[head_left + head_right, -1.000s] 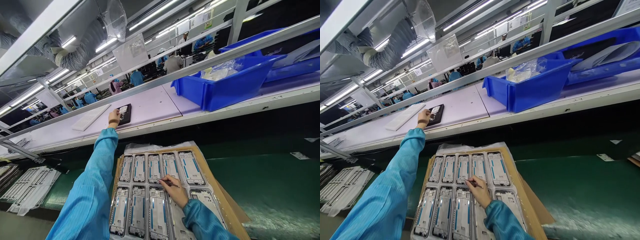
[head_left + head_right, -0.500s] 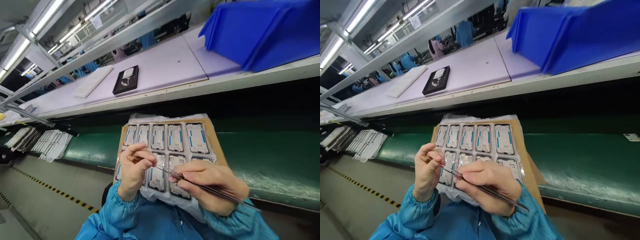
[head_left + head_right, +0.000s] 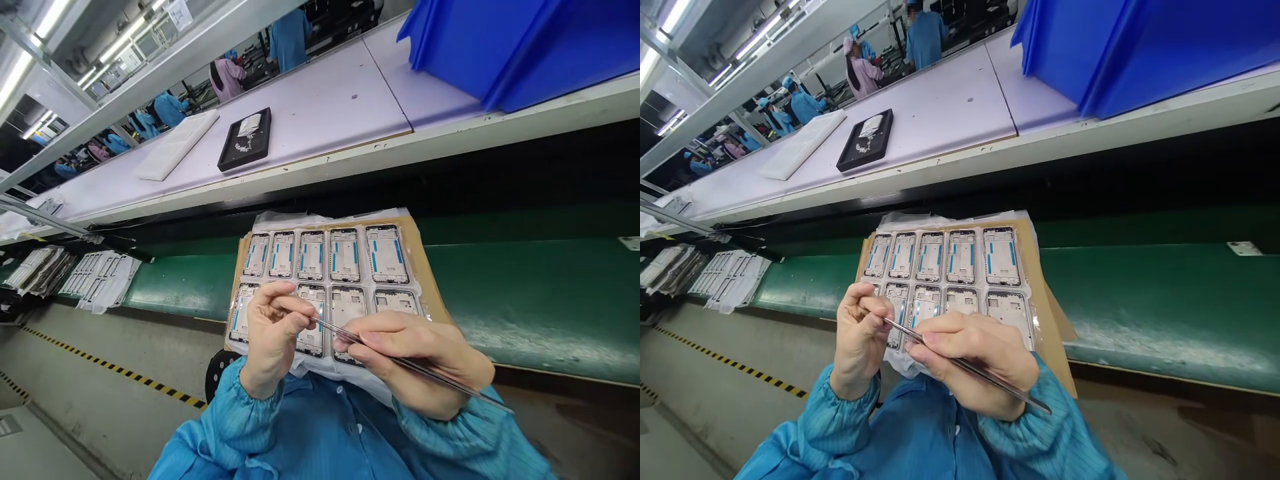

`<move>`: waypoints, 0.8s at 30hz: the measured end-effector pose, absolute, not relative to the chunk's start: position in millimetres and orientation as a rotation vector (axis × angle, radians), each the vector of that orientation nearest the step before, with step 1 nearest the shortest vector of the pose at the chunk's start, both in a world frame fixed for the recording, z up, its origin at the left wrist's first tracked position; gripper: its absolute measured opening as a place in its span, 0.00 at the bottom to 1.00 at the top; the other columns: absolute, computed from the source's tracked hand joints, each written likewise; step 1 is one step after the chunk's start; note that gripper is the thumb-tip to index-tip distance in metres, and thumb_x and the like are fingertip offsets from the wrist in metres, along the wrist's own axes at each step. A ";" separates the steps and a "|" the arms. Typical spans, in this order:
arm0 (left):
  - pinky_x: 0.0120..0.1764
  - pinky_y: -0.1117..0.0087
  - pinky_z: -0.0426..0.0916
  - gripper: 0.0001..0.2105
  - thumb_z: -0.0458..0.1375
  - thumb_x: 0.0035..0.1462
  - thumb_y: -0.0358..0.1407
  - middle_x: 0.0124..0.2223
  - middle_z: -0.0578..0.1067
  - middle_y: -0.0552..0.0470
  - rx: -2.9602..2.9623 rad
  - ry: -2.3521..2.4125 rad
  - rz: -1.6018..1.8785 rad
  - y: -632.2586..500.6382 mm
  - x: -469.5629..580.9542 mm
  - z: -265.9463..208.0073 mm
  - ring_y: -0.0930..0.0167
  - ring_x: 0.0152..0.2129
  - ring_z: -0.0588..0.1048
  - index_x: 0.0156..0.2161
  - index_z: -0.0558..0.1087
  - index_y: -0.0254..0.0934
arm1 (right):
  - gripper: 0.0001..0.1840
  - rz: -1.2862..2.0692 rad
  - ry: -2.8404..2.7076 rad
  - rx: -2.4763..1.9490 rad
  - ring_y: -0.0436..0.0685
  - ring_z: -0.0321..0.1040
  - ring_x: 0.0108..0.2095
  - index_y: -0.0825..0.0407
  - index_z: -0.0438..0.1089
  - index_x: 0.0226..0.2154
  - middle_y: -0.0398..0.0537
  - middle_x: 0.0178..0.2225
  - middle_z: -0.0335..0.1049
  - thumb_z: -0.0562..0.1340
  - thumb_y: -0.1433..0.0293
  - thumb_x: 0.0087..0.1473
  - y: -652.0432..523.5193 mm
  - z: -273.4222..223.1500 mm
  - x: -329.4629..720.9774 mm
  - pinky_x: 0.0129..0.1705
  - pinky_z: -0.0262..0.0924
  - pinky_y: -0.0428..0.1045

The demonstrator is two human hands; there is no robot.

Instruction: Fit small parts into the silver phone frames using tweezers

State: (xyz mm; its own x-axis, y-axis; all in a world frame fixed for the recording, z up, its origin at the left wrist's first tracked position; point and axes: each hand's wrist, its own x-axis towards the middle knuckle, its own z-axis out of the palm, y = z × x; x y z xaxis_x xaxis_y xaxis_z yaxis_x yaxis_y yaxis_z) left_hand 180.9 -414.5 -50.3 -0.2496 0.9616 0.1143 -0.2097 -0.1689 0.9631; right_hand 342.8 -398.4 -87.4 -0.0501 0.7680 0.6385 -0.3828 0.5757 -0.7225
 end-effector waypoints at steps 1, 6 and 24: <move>0.21 0.78 0.71 0.18 0.77 0.42 0.42 0.21 0.77 0.60 1.024 1.135 1.588 -415.5 182.4 -50.3 0.75 0.17 0.75 0.36 0.78 0.43 | 0.18 0.958 -1.315 -0.366 0.56 0.81 0.29 0.43 0.77 0.42 0.45 0.34 0.83 0.71 0.80 0.53 -399.3 -88.1 343.2 0.30 0.77 0.46; 0.23 0.78 0.72 0.16 0.76 0.45 0.41 0.22 0.78 0.59 1.109 1.161 1.585 -419.4 186.2 -45.5 0.73 0.19 0.77 0.37 0.77 0.43 | 0.17 0.937 -1.231 -0.333 0.57 0.81 0.30 0.43 0.77 0.44 0.45 0.35 0.83 0.71 0.78 0.55 -404.9 -91.9 342.6 0.30 0.77 0.47; 0.70 0.44 0.39 0.47 0.63 0.49 0.37 0.74 0.37 0.24 2.024 1.750 -0.102 -405.2 216.6 -228.4 0.45 0.71 0.33 0.70 0.50 0.22 | 0.25 1.157 -0.607 -1.165 0.57 0.75 0.23 0.52 0.75 0.24 0.51 0.23 0.78 0.76 0.48 0.39 -338.9 -275.7 336.0 0.29 0.74 0.52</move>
State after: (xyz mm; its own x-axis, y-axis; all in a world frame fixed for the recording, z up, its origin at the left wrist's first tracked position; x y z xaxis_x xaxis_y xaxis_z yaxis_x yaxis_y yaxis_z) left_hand 216.6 -405.2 -228.4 0.1884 0.9187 -0.3471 0.9529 -0.0855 0.2909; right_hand 336.0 -338.9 -275.7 0.3429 0.9225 -0.1774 -0.3780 -0.0374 -0.9250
